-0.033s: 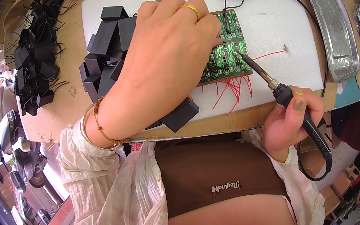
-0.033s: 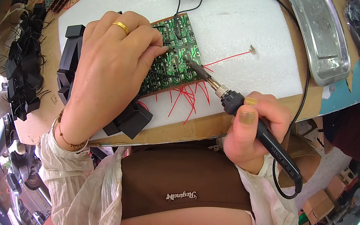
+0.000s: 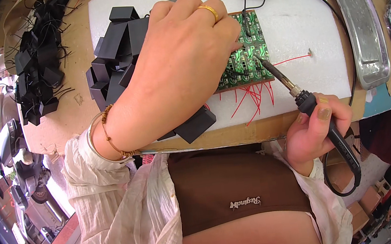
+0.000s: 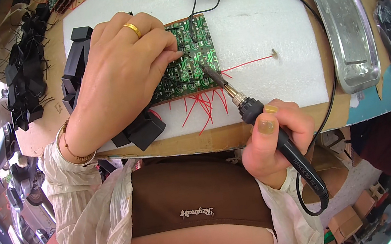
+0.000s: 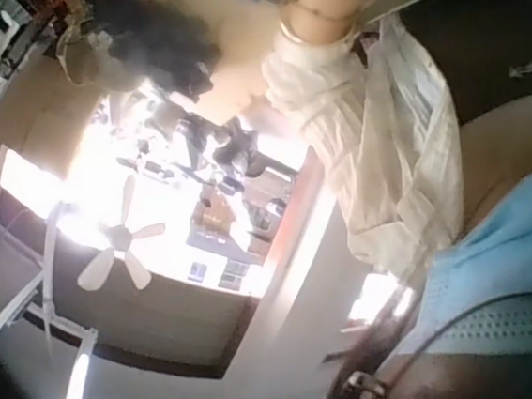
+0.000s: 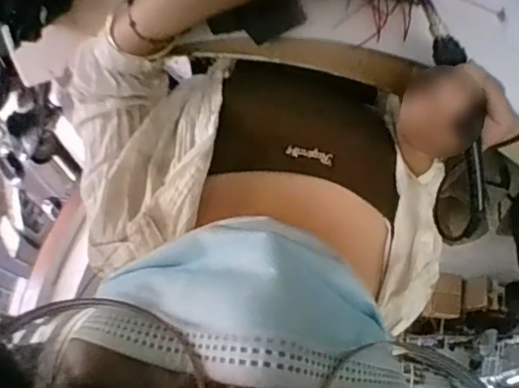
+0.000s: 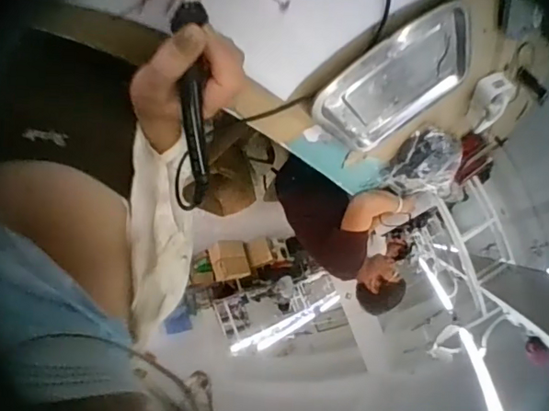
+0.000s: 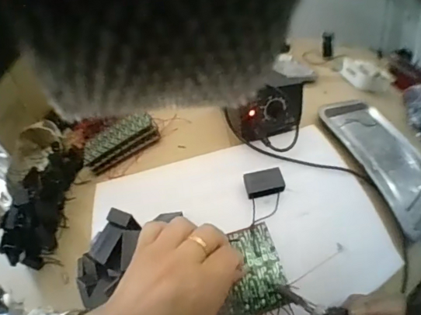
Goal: Soldering wires and electronic components onto a printed circuit board at a factory workbench.
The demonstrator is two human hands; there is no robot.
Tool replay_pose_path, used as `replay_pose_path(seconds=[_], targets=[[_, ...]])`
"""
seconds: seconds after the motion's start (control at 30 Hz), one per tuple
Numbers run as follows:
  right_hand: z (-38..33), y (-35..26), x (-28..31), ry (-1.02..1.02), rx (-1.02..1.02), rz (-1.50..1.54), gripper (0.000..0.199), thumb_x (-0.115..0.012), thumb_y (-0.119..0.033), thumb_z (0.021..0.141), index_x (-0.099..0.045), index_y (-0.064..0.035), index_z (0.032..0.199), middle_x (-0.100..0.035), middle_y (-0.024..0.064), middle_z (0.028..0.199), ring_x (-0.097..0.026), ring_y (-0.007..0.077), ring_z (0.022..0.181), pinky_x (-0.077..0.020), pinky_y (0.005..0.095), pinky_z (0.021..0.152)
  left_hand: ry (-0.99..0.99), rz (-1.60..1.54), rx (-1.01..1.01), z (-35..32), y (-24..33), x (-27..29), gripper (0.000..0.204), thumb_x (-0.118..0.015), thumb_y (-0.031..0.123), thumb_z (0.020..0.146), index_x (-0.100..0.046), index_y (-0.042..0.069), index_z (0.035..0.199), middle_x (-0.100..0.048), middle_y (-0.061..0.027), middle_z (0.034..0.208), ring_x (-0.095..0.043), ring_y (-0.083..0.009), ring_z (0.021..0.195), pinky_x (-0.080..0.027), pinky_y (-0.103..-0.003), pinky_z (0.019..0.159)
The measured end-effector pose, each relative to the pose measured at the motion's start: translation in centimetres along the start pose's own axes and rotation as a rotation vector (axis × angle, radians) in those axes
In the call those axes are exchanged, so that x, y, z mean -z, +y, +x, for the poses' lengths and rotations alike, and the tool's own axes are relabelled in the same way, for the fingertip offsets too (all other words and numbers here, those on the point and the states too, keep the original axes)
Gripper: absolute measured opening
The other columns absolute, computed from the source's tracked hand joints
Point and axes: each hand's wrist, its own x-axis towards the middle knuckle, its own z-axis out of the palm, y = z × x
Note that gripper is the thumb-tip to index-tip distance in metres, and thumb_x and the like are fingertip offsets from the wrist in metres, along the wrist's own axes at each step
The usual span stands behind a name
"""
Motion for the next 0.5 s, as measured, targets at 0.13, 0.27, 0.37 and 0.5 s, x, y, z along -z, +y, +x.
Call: replay_pose_path(seconds=[0.13,0.27,0.37,0.5], targets=[[-0.05,-0.24,0.02,-0.046,-0.037,0.031,0.025,-0.067,-0.02,0.091,-0.052,-0.0017,0.098,-0.054,0.0069,0.07,-0.042,0.0079,0.057,-0.0342,0.0235,0.053,-0.031,0.006,-0.016,-0.06,-0.06,0.04,0.006,-0.07,0.012,0.081,-0.066,0.009,0.085,-0.061,-0.0009,0.093,-0.053,-0.024,0.088,-0.04,-0.037,0.081],[0.0,-0.4,-0.09,-0.073,-0.045,0.024,0.023,-0.066,-0.019,0.092,-0.051,-0.0017,0.098,-0.054,0.0062,0.069,-0.041,0.007,0.057,-0.0325,0.0236,0.052,-0.041,-0.014,-0.02,-0.07,-0.12,0.05,0.006,-0.07,0.012,0.081,-0.067,0.009,0.084,-0.061,-0.0003,0.092,-0.053,-0.0232,0.088,-0.04,-0.037,0.082],[0.1,-0.5,-0.13,-0.094,-0.04,0.005,0.022,-0.065,-0.018,0.093,-0.051,-0.0016,0.098,-0.053,0.0055,0.069,-0.041,0.0071,0.056,-0.0315,0.0238,0.052,-0.038,-0.04,-0.019,-0.08,-0.17,0.03,0.005,-0.07,0.011,0.08,-0.067,0.009,0.084,-0.061,-0.0002,0.092,-0.053,-0.0229,0.088,-0.04,-0.037,0.082],[0.14,-0.47,-0.14,-0.118,-0.033,0.004,0.023,-0.065,-0.018,0.093,-0.05,-0.0018,0.098,-0.052,0.005,0.067,-0.041,0.0071,0.055,-0.0312,0.0244,0.051,-0.046,-0.028,-0.02,-0.14,-0.16,-0.04,0.005,-0.07,0.011,0.08,-0.067,0.009,0.084,-0.061,-0.0001,0.092,-0.053,-0.0226,0.088,-0.04,-0.037,0.083]])
